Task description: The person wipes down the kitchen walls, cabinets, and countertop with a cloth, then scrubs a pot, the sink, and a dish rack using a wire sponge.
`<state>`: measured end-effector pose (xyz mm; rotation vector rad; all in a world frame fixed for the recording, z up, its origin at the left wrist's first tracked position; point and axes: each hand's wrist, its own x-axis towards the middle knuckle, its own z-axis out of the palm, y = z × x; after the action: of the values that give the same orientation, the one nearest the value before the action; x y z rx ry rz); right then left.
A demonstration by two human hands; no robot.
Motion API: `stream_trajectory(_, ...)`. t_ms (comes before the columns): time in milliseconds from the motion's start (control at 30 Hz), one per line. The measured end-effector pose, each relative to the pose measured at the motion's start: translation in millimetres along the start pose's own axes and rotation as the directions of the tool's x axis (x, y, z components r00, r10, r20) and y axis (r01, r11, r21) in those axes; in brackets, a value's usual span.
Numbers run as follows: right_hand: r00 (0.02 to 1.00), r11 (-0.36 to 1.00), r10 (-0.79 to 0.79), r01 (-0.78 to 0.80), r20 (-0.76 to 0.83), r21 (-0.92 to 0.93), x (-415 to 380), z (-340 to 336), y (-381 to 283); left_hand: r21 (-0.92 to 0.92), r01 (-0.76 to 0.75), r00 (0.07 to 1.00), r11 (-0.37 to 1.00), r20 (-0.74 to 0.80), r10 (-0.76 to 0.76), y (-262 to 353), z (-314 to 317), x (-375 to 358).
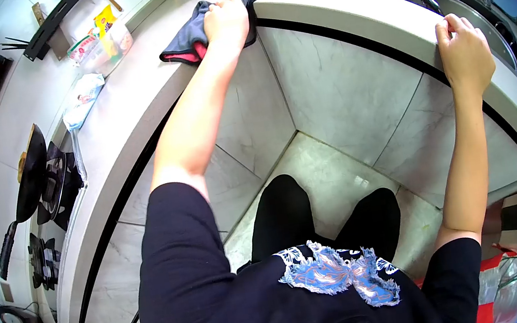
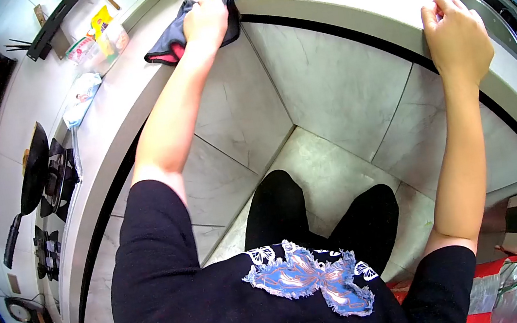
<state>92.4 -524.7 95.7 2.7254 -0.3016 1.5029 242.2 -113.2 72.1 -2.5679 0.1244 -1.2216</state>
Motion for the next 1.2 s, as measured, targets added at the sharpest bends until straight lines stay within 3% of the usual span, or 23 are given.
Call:
stream_trajectory(200, 0.999, 1.0, -0.002, 0.003, 0.04, -0.011, 1, 4, 2, -0.01, -0.13, 0.977, 0.991, -0.171, 0.126, -38, -35, -55)
stream_trajectory(267, 0.999, 1.0, 0.014, -0.013, 0.047, -0.023, 0, 4, 2, 0.129, -0.108, 0.972, 0.986, -0.192, 0.132, -37, -33, -58)
stream_trajectory(300, 0.998, 0.999, 0.024, -0.022, 0.055, -0.027, 1, 4, 1, 0.248, -0.012, 0.997, 0.969, -0.071, 0.031, -29, -28, -52)
stream_trajectory(467, 0.999, 1.0, 0.023, -0.023, 0.048, -0.01, 2, 14, 5, 0.092, 0.075, 0.992, 0.993, 0.099, -0.084, -1, 5, 8)
stream_trajectory(500, 0.999, 1.0, 0.019, -0.018, 0.049, -0.017, 0, 16, 8, 0.129, 0.057, 0.997, 0.99, 0.038, -0.062, 3, 16, 12)
stream_trajectory(567, 0.998, 0.999, 0.015, -0.013, 0.06, -0.036, 0, 15, 8, -0.068, 0.015, 0.993, 0.998, 0.114, -0.007, -1, 5, 12)
stream_trajectory(667, 0.997, 0.998, 0.025, -0.021, 0.072, -0.059, 1, 14, 9, -0.131, -0.068, 0.984, 0.989, 0.156, 0.089, -16, -39, -16)
stream_trajectory(800, 0.997, 0.996, 0.034, -0.028, 0.063, -0.088, 0, 15, 12, -0.033, -0.137, 0.991, 0.99, -0.015, 0.136, -39, -70, -66)
stream_trajectory(900, 1.0, 0.995, 0.028, -0.027, 0.009, -0.098, -1, 20, 15, 0.106, -0.113, 0.991, 0.988, -0.054, 0.119, -33, -68, -66)
stream_trajectory(967, 0.999, 0.995, 0.032, -0.031, 0.011, -0.092, -1, 21, 18, 0.086, 0.011, 0.995, 0.996, 0.1, -0.02, -14, -60, -41)
stream_trajectory(1067, 0.999, 0.996, 0.013, -0.01, 0.036, -0.093, 3, 23, 18, -0.055, 0.081, 0.981, 0.995, 0.18, -0.07, 4, -16, 5)
stream_trajectory(1167, 0.999, 0.993, -0.044, 0.047, 0.032, -0.11, 5, 39, 30, 0.031, 0.176, 0.961, 0.984, 0.209, -0.179, 23, -3, 17)
stream_trajectory(1200, 0.997, 0.995, -0.046, 0.051, 0.057, -0.088, 7, 45, 36, 0.054, 0.134, 0.982, 0.989, 0.125, -0.14, 21, -4, 6)
